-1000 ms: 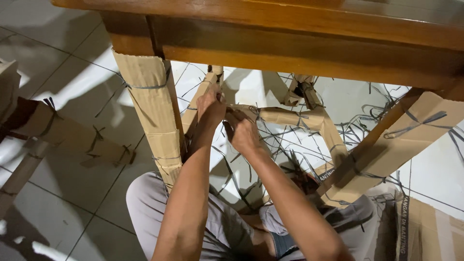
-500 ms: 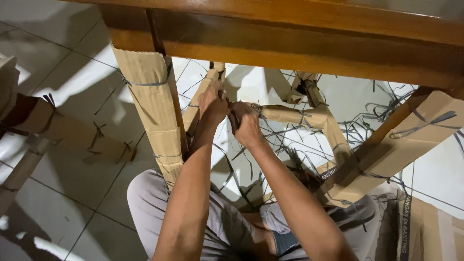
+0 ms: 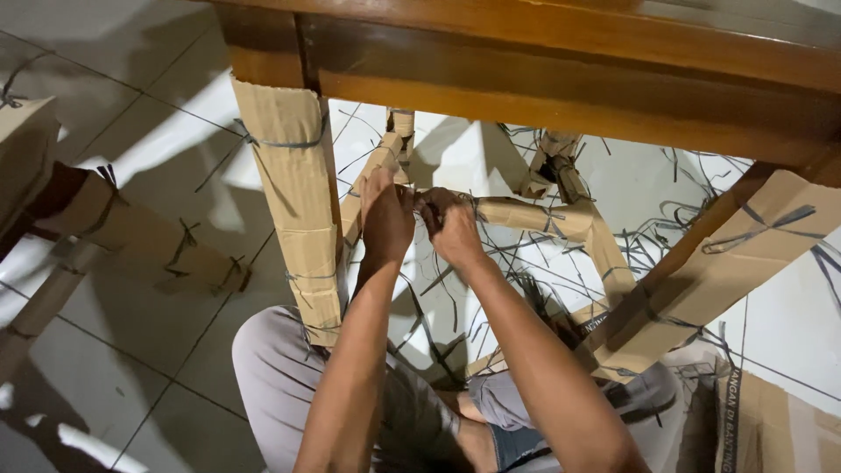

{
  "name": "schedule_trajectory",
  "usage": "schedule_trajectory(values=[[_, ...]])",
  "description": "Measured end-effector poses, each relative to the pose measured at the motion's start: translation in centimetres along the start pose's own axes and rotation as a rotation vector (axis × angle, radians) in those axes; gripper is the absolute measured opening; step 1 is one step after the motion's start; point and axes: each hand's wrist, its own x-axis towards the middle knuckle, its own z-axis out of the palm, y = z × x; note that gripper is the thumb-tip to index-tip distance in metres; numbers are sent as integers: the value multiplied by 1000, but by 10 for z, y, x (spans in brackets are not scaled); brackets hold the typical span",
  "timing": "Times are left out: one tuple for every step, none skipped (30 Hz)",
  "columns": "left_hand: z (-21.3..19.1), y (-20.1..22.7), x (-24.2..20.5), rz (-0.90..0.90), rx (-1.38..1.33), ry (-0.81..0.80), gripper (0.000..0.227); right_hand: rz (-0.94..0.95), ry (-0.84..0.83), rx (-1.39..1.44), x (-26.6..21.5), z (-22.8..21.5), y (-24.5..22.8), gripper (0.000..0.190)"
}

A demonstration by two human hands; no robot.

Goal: Unwrapping a wooden stool by removing cardboard protectors and plastic ties.

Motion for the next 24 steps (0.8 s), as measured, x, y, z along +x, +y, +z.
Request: schedule_trajectory(values=[[0,0,0,-2,-1,2,38,-2,-2,-2,1,-1,-5,27],[1,-1,0,-27,27,-21,34,2,3,-49,3,-3,-10,23],[2,-1,0,-50,54,-44,31,7,11,-97,5,-5,-15,22],[6,-5,2,-50,52,-42,31,5,11,-99,5,-8,-24,22],[10,-9,2,-51,96,-61,21,50,-8,-108,4,-11,-33,23],[13,-13,2,-51,139,-79,12,95,-28,-117,4,-14,-42,24],[13,-13,5,-54,140,-76,12,92,-31,-117,4,-17,-52,24],[13,-14,6,-54,99,-75,9,142,-55,-144,4,-20,-61,26],[14,-13,9,-52,57,-74,7,194,-76,-172,4,-23,-71,28],[13,-11,7,-53,56,-72,7,192,-77,-174,3,-24,-76,28],[12,-8,6,-63,78,-65,6,213,-86,-186,2,-25,-82,30],[11,-5,5,-72,101,-57,5,235,-95,-198,1,-26,-87,34],[3,0,4,-72,100,-53,5,231,-93,-200,1,-18,-73,34],[-4,6,2,-46,108,-34,5,155,-40,-222,2,-9,-58,33],[-12,10,1,-22,116,-13,4,77,12,-245,2,0,-44,32],[-4,2,1,-23,116,-6,4,71,12,-247,0,-6,-64,32],[4,-7,0,-12,134,-38,10,-86,48,-310,-3,-10,-84,33],[12,-15,-1,-1,152,-69,17,-244,84,-372,-6,-15,-104,36],[14,-18,-1,-1,153,-64,17,-249,84,-372,-2,-9,-88,36],[17,-21,-2,-30,153,-118,22,-321,88,-407,1,-4,-72,37],[21,-22,-2,-57,150,-175,26,-390,92,-445,5,0,-55,37],[20,-23,-2,-56,148,-172,26,-392,94,-447,9,1,-45,37],[19,-24,-3,-22,185,-132,21,-231,-6,-493,12,3,-35,35],[18,-24,-4,13,222,-93,15,-69,-105,-535,15,4,-25,34]])
